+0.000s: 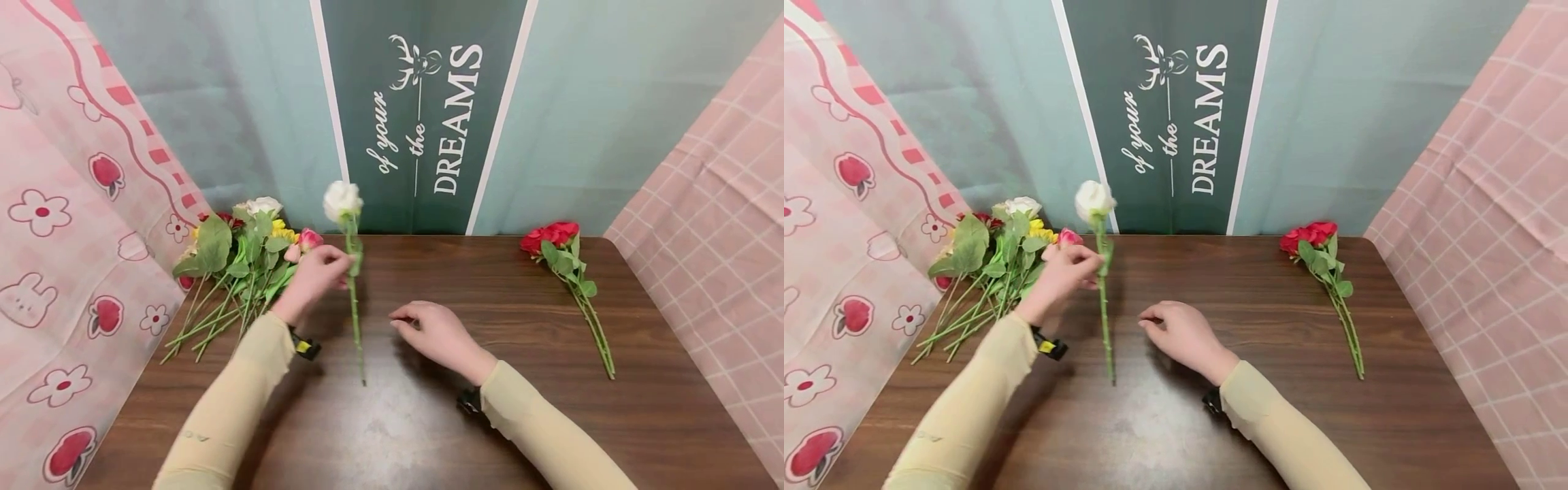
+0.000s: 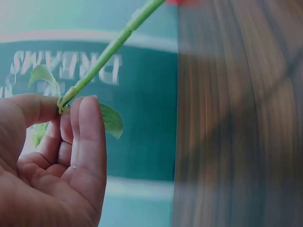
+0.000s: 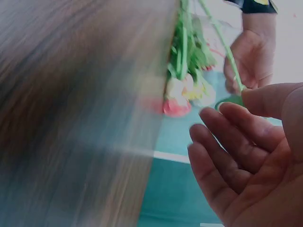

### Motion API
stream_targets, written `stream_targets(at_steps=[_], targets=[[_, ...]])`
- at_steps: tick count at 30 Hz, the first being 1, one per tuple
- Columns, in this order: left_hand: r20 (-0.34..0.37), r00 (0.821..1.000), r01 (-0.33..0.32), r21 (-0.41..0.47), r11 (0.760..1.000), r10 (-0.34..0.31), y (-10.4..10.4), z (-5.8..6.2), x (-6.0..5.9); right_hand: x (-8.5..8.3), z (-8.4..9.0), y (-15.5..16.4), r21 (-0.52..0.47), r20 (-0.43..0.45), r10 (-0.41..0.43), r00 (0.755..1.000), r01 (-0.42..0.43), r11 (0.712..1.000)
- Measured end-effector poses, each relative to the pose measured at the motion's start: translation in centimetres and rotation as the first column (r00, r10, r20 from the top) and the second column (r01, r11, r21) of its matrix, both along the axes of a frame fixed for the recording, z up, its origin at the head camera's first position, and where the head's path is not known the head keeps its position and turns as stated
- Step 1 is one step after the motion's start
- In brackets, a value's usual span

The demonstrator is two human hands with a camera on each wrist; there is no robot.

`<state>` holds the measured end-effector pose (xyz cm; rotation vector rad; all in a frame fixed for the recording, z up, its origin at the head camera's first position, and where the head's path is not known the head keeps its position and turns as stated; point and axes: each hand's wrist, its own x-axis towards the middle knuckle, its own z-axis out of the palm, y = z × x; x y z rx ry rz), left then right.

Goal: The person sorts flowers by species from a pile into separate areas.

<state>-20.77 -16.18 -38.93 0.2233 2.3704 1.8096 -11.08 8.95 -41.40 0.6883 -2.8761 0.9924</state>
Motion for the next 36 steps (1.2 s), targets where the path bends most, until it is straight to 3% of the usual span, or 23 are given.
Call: stream_targets(at_steps=[5,9,15,20,25,30,36], targets=[[0.015,0.997,0.072,0.152,0.986,-0.075,6.5,-1.4,0.9,0.7,0.1,2.1,-0.113,0.187,-0.065,0.980,0.087,0.990],[0.031,0.995,0.081,0.236,0.968,-0.091,8.9,-2.1,1.3,1.0,-0.5,2.5,-0.215,0.338,-0.058,0.939,0.137,0.967],[0.021,0.998,0.049,0.295,0.954,-0.057,9.8,-2.5,1.8,0.9,-1.3,2.4,-0.359,0.430,0.020,0.903,0.151,0.921],[0.035,0.986,0.142,0.317,0.938,-0.161,9.9,-2.5,1.9,0.8,-1.6,2.7,-0.389,0.433,0.013,0.901,0.174,0.905],[0.053,0.968,0.224,0.275,0.935,-0.247,9.9,-2.7,2.0,0.7,-1.6,2.9,-0.404,0.431,0.013,0.902,0.180,0.897],[0.050,0.970,0.217,0.262,0.940,-0.238,10.1,-3.1,1.8,0.6,-1.7,2.8,-0.411,0.447,-0.002,0.895,0.207,0.888],[0.046,0.978,0.183,0.283,0.941,-0.204,10.3,-3.1,1.7,0.1,-1.9,3.1,-0.469,0.429,-0.038,0.902,0.258,0.845]])
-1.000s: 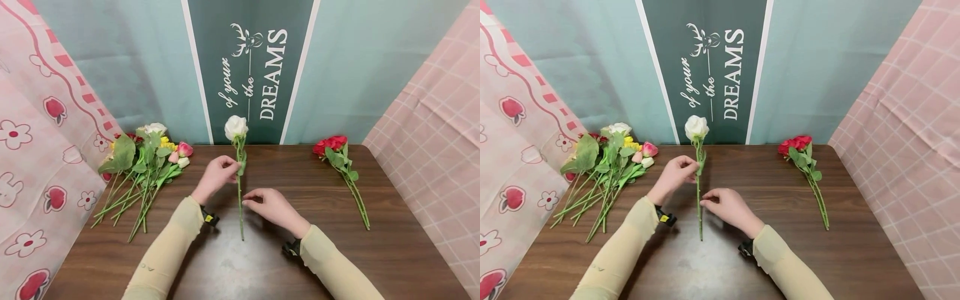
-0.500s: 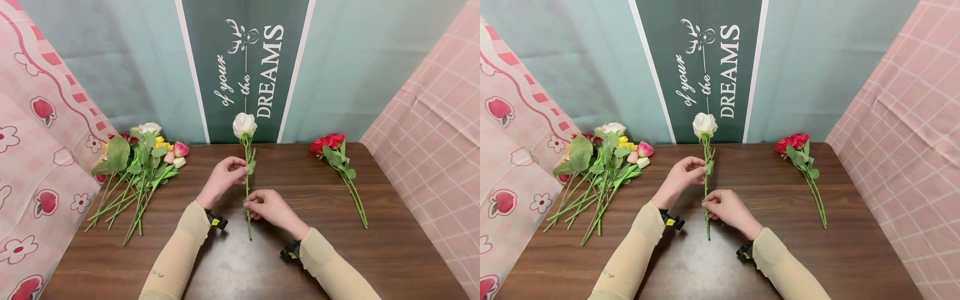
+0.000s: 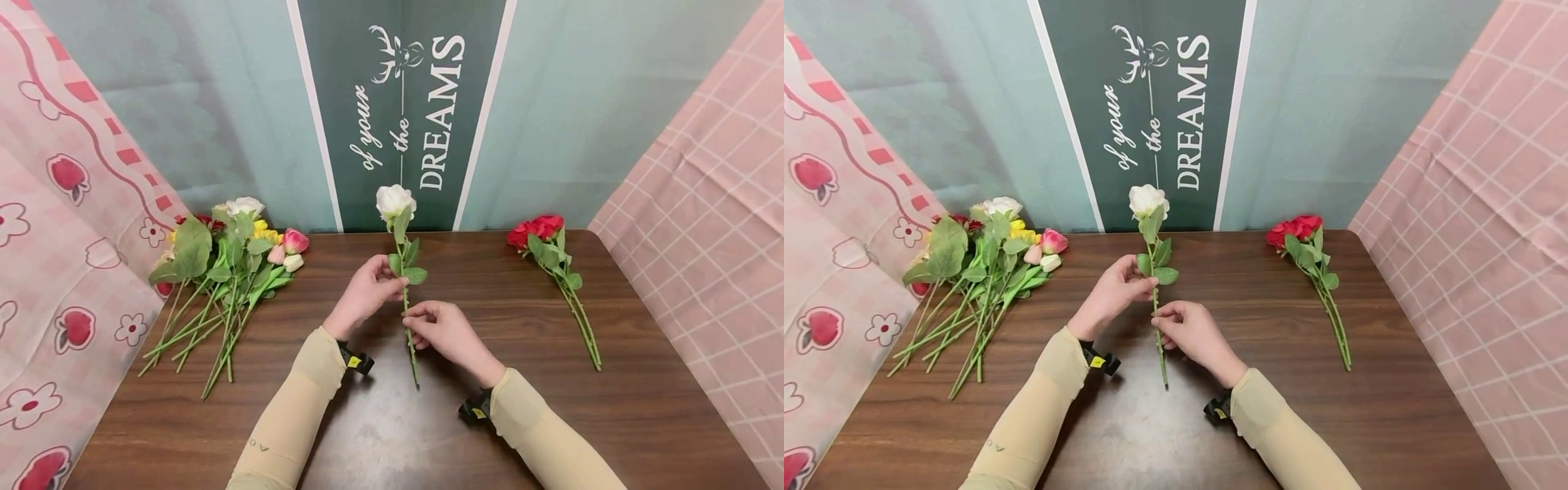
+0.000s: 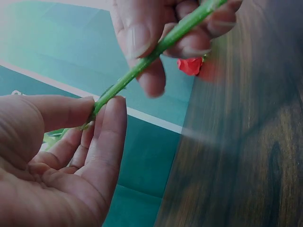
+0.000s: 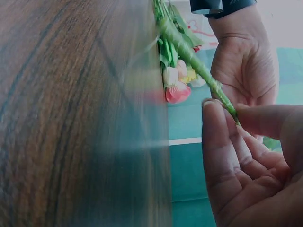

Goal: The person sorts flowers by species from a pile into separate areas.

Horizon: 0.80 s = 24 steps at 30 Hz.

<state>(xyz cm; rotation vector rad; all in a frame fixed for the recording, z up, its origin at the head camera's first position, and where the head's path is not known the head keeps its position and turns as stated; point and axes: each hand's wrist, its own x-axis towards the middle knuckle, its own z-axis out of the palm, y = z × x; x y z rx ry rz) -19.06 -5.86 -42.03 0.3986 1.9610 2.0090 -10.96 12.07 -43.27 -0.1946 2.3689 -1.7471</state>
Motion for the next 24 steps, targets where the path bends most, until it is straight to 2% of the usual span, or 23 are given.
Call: stream_targets(at_steps=[6,9,12,14,16,18,20,21,22,24], targets=[[-0.039,0.999,-0.005,0.022,1.000,0.006,0.6,-0.1,0.3,-0.4,0.1,0.9,0.036,-0.014,-0.059,0.998,0.059,0.998],[-0.099,0.995,0.000,-0.014,1.000,-0.001,1.2,-0.2,0.7,-0.3,0.3,2.1,0.087,-0.029,-0.090,0.996,0.092,0.992],[-0.208,0.977,0.011,-0.147,0.989,-0.042,1.9,-0.2,1.4,0.1,0.3,4.2,0.158,-0.055,-0.128,0.990,0.136,0.978],[-0.298,0.949,0.018,-0.272,0.962,-0.101,2.6,-0.2,1.9,0.4,0.3,6.2,0.215,-0.073,-0.149,0.986,0.162,0.963],[-0.390,0.901,0.014,-0.414,0.910,-0.192,3.2,-0.2,2.7,0.8,0.2,8.5,0.286,-0.103,-0.167,0.981,0.190,0.939],[-0.467,0.829,0.012,-0.535,0.845,-0.308,4.0,-0.3,3.5,1.1,0.2,11.0,0.387,-0.147,-0.177,0.973,0.222,0.895],[-0.517,0.740,0.012,-0.628,0.778,-0.429,4.8,-0.3,4.5,1.5,0.4,13.6,0.494,-0.203,-0.176,0.963,0.256,0.831],[-0.535,0.691,0.011,-0.665,0.747,-0.487,5.2,-0.4,4.9,1.6,0.6,14.8,0.543,-0.230,-0.173,0.958,0.274,0.793],[-0.545,0.643,0.014,-0.694,0.720,-0.538,5.6,-0.4,5.4,1.8,0.8,16.0,0.590,-0.256,-0.172,0.951,0.294,0.752],[-0.552,0.561,0.023,-0.734,0.678,-0.617,6.4,-0.6,6.3,2.1,1.2,18.1,0.656,-0.290,-0.168,0.942,0.324,0.681]])
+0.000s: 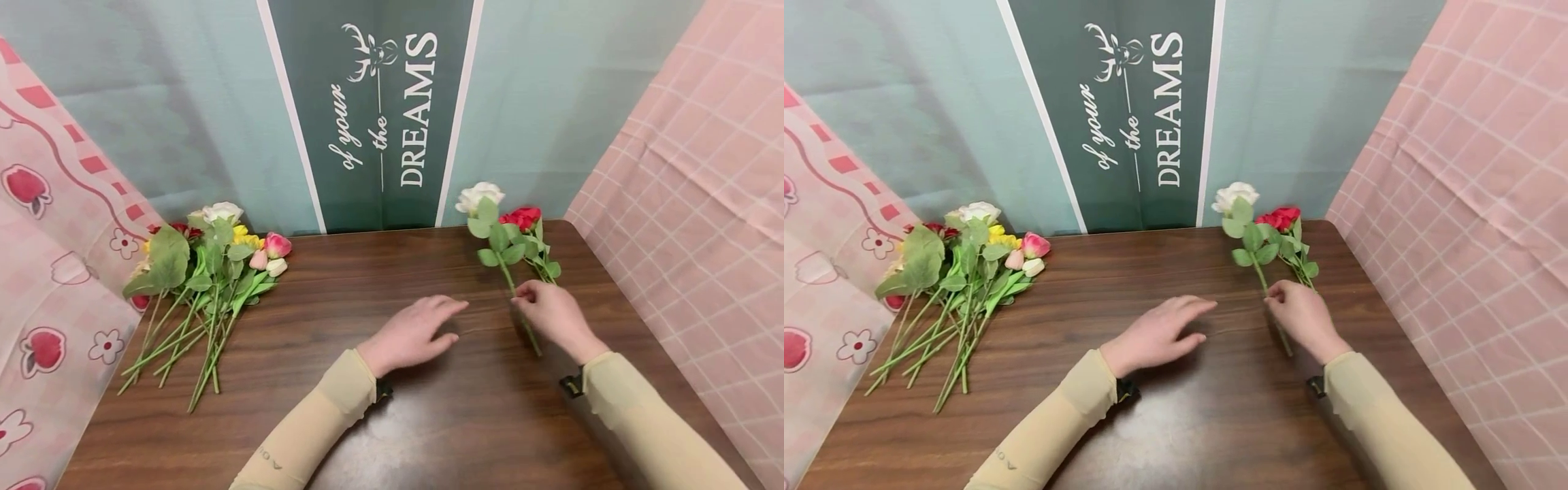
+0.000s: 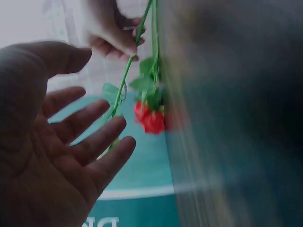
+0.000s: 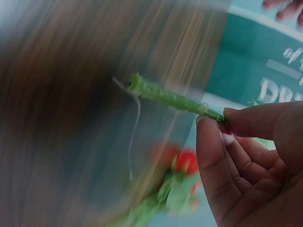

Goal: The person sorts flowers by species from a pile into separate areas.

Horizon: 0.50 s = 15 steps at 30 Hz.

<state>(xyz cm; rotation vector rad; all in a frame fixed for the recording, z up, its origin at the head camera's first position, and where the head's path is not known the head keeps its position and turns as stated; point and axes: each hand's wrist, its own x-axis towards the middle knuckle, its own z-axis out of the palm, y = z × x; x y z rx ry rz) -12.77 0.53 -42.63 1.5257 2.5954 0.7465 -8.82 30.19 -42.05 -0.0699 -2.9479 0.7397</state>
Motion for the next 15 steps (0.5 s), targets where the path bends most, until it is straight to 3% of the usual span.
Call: stream_targets(at_steps=[3,6,15], targets=[[-0.056,0.995,0.083,-0.047,0.995,-0.086,1.0,-0.3,0.9,0.4,0.6,2.4,0.084,-0.006,-0.034,0.999,0.035,0.996],[-0.085,0.988,0.121,-0.067,0.990,-0.126,1.7,-0.5,1.4,0.8,0.8,3.7,0.128,0.008,-0.052,0.999,0.050,0.991],[-0.067,0.989,0.126,-0.072,0.989,-0.130,1.7,-0.7,1.5,0.2,-0.9,3.6,0.202,0.035,-0.003,0.999,-0.004,0.979]])
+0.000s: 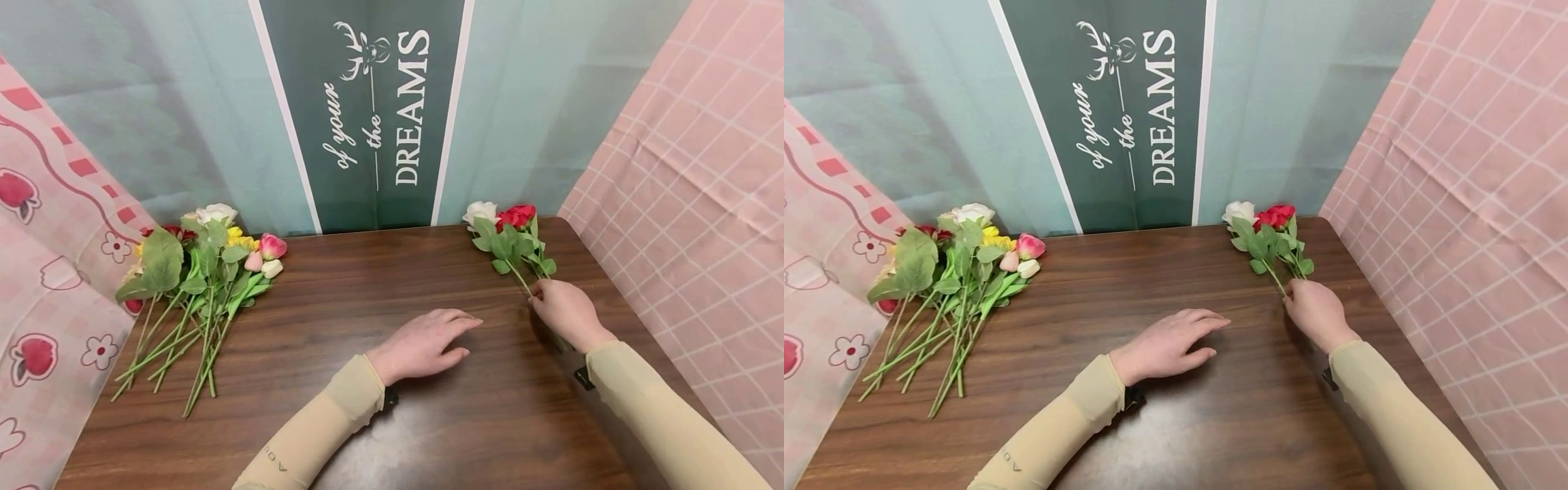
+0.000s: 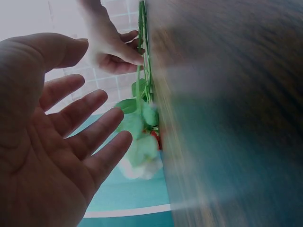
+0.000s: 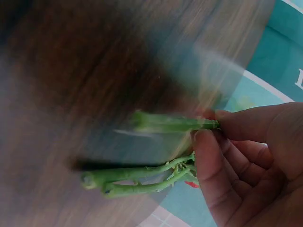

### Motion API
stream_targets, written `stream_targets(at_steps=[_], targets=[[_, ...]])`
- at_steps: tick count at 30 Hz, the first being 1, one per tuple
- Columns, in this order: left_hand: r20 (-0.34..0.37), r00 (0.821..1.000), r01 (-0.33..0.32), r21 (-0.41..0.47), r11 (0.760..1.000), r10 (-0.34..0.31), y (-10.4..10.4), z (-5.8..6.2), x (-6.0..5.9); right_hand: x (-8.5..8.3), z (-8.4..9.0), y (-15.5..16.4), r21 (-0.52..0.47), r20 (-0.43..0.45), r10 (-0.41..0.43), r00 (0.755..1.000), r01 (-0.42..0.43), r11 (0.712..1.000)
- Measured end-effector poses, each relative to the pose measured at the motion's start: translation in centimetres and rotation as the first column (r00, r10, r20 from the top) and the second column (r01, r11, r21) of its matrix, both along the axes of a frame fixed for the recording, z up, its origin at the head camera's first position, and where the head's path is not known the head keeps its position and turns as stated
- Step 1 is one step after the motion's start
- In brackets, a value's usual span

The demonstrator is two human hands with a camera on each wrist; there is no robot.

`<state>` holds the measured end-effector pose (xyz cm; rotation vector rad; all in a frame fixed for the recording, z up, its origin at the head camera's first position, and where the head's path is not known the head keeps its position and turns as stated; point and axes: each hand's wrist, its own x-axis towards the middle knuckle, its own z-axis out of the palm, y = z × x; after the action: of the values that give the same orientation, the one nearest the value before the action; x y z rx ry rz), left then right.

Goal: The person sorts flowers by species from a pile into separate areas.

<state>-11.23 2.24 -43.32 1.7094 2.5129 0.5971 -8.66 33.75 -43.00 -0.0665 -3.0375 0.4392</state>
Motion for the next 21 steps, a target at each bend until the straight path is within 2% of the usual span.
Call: stream_targets(at_steps=[10,21], targets=[[0.022,1.000,-0.010,-0.029,1.000,0.011,-0.4,0.1,-0.1,-1.4,-0.6,0.6,-0.001,0.075,-0.043,0.996,0.043,0.999],[0.042,0.999,0.003,-0.054,0.999,-0.001,-0.4,0.0,-0.3,-1.0,-0.6,1.1,-0.008,0.024,-0.051,0.998,0.051,0.999]])
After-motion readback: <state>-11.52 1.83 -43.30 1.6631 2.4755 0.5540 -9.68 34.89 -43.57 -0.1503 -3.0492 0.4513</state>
